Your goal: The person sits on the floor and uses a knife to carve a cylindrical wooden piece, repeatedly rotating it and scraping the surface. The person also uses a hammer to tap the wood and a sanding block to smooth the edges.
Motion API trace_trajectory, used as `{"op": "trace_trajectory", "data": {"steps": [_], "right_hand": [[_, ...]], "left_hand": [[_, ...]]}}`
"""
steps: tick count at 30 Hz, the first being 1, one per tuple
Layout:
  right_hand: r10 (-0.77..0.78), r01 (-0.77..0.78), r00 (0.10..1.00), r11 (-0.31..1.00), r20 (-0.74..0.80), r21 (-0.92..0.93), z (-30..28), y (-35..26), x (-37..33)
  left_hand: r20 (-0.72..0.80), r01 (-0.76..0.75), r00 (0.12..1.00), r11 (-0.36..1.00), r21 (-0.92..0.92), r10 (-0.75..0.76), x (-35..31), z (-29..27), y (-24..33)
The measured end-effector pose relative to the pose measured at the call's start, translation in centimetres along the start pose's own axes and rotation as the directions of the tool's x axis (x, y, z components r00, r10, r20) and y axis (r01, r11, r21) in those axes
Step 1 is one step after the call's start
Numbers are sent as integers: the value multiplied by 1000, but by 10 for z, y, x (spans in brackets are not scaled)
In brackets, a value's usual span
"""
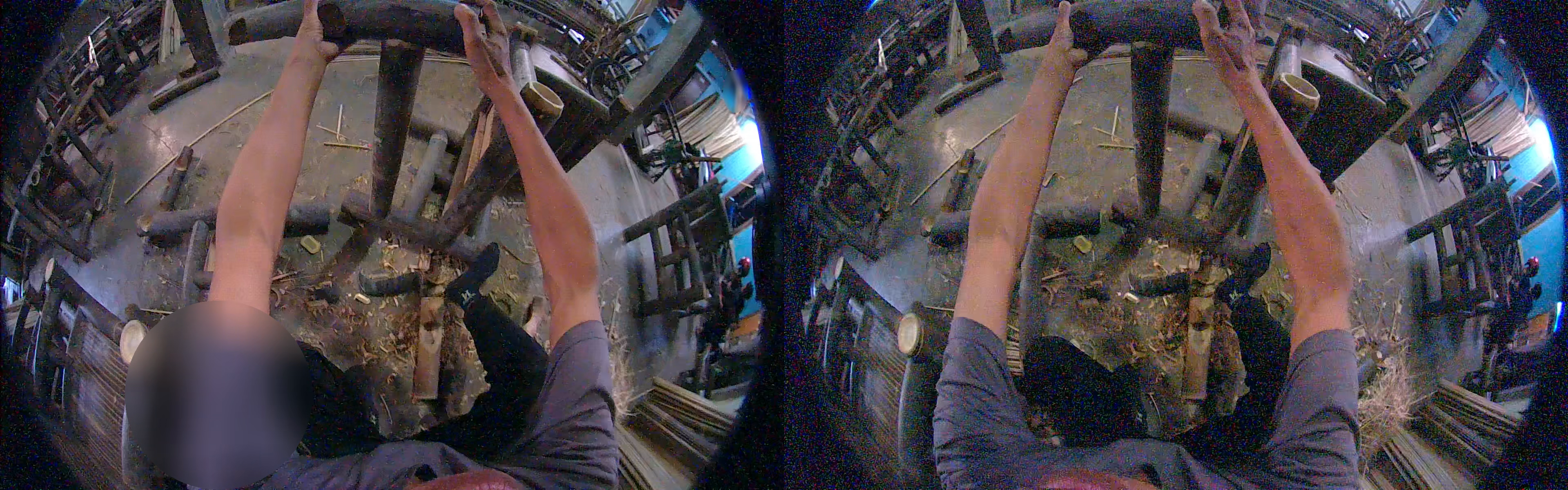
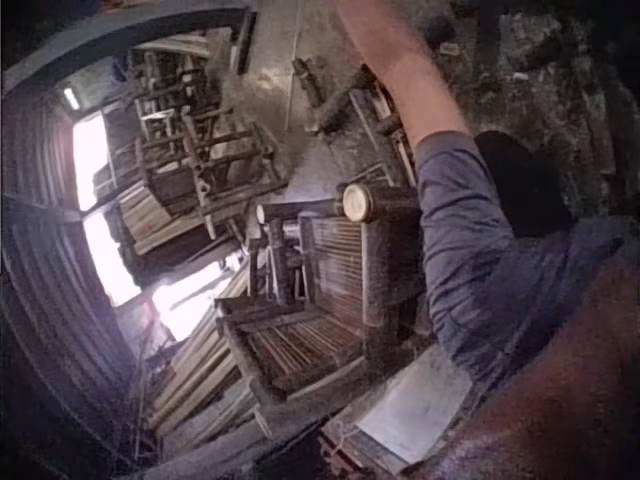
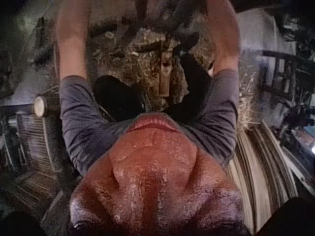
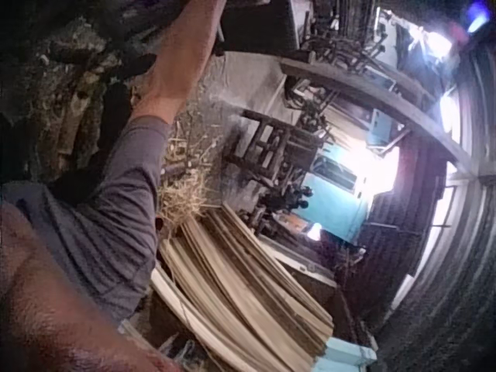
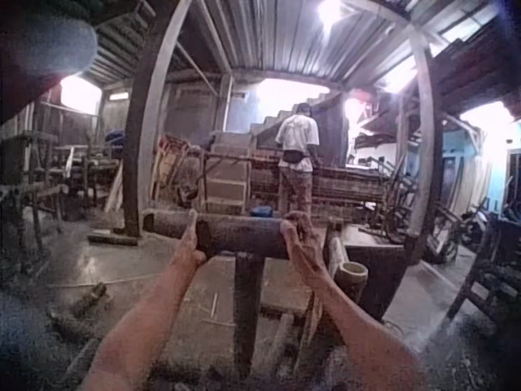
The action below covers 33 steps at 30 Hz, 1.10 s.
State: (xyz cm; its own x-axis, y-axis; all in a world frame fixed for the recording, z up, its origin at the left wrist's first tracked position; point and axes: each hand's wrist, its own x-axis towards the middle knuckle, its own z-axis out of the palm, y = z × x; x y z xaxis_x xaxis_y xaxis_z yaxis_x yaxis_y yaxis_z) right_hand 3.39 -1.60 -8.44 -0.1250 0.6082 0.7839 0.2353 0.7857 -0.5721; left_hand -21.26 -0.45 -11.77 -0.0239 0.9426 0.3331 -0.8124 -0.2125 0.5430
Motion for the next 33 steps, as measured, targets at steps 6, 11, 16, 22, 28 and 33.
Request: {"op": "trace_trajectory", "data": {"steps": [6, 11, 16, 22, 28, 33], "right_hand": [[-46, 42, 996, 998, 71, 51, -9, 8, 6], [-3, 5, 1000, 996, 27, -86, -6, -22, 86], [61, -46, 993, 989, 106, -141, 3, -114, 153], [193, -156, 959, 971, 209, -181, 68, -54, 145], [254, -220, 939, 962, 234, -162, 100, -30, 128], [280, -242, 928, 954, 244, -175, 104, -12, 126]], "left_hand": [[-104, -87, 990, 995, 41, 91, 38, -31, 0], [-52, -138, 988, 987, 83, 143, 31, -48, 8], [65, -113, 992, 994, 5, 112, 47, -38, 1], [156, -123, 981, 991, 49, 114, 23, -26, -4], [-20, -132, 991, 990, 46, 133, 34, -41, 7], [2, -90, 996, 994, 64, 91, 27, -33, 0]]}}
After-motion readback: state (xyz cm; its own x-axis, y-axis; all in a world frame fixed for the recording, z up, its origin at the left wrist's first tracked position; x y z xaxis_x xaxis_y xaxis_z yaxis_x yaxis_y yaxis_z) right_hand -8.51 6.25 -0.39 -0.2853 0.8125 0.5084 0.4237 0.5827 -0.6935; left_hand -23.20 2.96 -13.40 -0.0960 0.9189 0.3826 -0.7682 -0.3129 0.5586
